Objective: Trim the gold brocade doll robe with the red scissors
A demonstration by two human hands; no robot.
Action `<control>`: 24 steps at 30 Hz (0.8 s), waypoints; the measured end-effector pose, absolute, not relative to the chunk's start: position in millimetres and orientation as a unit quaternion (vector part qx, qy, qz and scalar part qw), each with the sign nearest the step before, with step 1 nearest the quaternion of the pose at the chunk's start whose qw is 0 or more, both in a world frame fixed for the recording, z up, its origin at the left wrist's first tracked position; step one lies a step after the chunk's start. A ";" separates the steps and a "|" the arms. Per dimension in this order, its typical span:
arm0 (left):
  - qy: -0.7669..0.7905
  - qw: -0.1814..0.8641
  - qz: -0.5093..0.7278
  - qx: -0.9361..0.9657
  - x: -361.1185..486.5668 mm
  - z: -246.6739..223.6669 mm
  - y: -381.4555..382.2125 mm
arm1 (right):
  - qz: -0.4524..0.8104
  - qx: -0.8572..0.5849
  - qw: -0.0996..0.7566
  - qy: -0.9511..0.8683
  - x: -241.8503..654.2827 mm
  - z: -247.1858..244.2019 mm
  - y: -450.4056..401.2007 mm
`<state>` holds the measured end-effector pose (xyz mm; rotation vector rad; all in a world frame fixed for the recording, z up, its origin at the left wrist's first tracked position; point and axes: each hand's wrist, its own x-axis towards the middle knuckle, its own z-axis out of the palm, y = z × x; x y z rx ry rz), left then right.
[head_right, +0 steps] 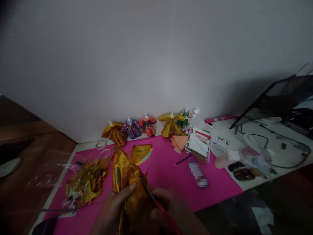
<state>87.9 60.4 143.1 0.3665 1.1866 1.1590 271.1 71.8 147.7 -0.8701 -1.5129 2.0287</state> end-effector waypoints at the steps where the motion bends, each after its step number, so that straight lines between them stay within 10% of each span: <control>1: 0.526 0.657 0.514 0.165 88.1 142.7 60.7 | 0.742 -0.311 0.235 -0.545 270.9 147.7 72.3; 24: 0.529 0.662 0.504 0.166 94.4 141.2 60.7 | 0.743 -0.298 0.267 -0.537 272.5 156.4 74.9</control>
